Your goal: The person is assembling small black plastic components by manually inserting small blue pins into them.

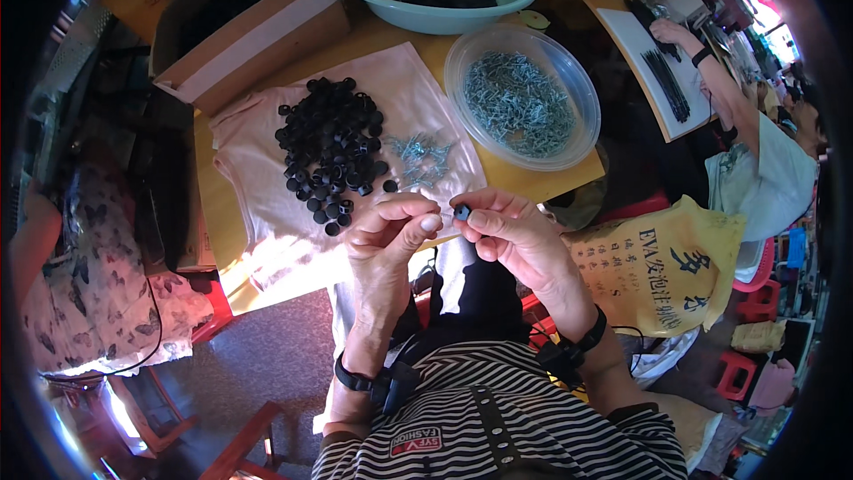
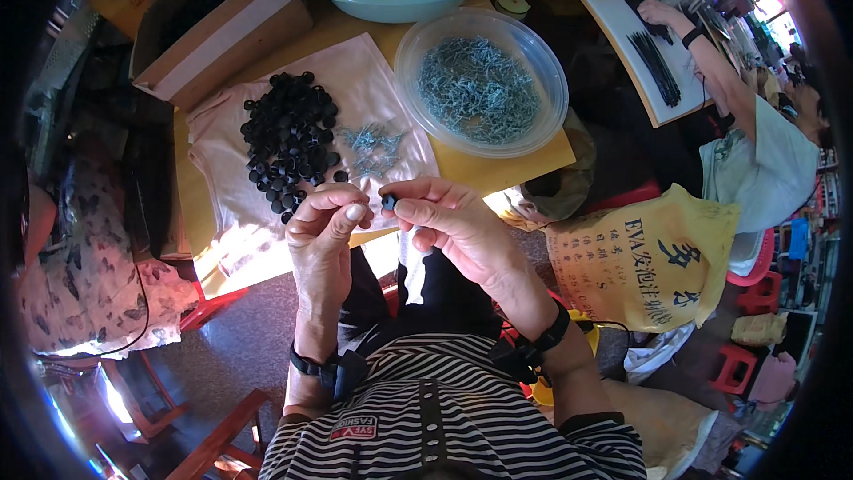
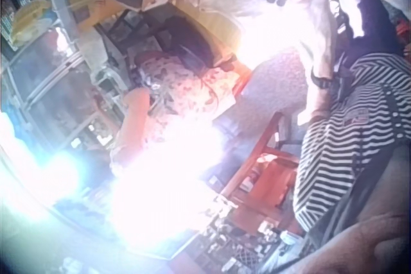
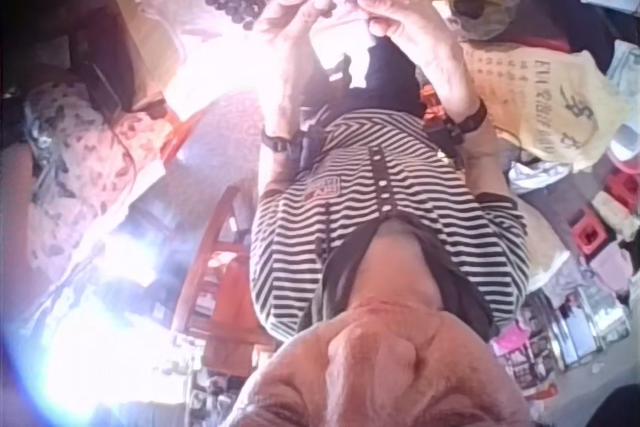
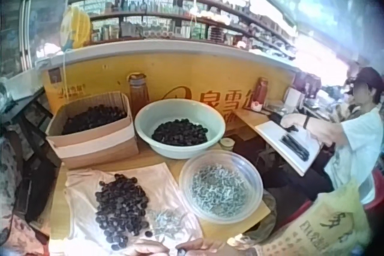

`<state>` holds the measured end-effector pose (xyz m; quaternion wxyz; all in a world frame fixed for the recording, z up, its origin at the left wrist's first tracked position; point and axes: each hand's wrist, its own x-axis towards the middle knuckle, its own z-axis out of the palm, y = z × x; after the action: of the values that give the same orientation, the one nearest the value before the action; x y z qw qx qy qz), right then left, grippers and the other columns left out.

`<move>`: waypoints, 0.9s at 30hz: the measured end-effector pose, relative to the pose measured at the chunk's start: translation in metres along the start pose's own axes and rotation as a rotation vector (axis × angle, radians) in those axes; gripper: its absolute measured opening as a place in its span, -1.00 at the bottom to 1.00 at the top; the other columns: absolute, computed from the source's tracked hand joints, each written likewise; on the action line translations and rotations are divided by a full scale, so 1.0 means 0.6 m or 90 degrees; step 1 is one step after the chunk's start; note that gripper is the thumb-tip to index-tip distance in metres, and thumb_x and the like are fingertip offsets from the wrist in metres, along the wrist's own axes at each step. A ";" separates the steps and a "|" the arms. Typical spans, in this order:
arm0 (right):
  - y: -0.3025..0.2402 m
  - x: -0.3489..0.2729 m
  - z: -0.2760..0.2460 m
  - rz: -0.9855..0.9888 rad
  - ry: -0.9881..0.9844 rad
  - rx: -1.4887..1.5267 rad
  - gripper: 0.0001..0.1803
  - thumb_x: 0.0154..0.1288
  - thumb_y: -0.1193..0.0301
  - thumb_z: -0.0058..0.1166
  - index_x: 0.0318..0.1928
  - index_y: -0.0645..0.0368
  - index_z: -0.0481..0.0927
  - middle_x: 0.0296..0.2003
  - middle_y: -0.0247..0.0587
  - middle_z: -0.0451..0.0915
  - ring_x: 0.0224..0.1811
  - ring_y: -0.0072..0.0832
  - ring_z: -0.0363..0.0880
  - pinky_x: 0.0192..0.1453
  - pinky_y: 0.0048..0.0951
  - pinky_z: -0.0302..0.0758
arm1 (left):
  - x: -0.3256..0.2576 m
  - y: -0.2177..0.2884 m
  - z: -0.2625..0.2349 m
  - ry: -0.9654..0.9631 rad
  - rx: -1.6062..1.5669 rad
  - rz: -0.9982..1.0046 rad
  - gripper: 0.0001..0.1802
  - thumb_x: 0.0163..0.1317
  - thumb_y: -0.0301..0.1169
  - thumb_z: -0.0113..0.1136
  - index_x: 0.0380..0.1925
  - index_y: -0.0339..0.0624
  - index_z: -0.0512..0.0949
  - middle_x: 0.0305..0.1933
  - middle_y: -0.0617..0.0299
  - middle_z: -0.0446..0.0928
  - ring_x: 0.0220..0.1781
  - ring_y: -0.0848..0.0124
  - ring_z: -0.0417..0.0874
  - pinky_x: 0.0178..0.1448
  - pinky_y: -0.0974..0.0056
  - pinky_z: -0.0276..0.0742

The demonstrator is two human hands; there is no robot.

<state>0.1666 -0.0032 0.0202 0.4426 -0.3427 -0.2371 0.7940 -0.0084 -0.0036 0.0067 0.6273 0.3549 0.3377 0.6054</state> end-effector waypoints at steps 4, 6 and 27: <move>0.004 0.001 0.004 -0.023 0.003 -0.033 -0.69 0.25 0.46 0.18 -0.01 0.30 0.57 -0.29 -0.26 0.64 -0.42 -0.72 0.52 -0.44 -0.77 0.41 | -0.005 -0.003 0.004 0.006 -0.039 -0.056 -0.88 0.14 -0.58 0.26 -0.30 -0.29 0.58 -0.26 0.19 0.56 -0.31 0.46 0.57 -0.15 0.40 0.50; 0.005 0.001 0.005 -0.025 -0.007 -0.031 -0.69 0.25 0.45 0.19 -0.02 0.29 0.58 -0.30 -0.27 0.63 -0.42 -0.72 0.52 -0.45 -0.77 0.40 | -0.008 -0.004 0.003 0.012 -0.034 -0.046 -0.88 0.14 -0.59 0.26 -0.30 -0.29 0.59 -0.27 0.20 0.55 -0.31 0.47 0.57 -0.16 0.40 0.50; 0.012 0.007 0.014 -0.036 0.014 -0.135 -0.73 0.21 0.44 0.22 -0.09 0.26 0.62 -0.30 -0.30 0.64 -0.36 -0.68 0.53 -0.42 -0.69 0.46 | -0.021 -0.023 -0.018 0.054 -0.041 -0.026 -0.87 0.13 -0.63 0.26 -0.29 -0.34 0.58 -0.26 0.20 0.59 -0.26 0.47 0.64 -0.13 0.38 0.59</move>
<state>0.1548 -0.0037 0.0194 0.4286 -0.3897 -0.3243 0.7478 -0.0107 -0.0161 -0.0109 0.6358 0.3015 0.3517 0.6174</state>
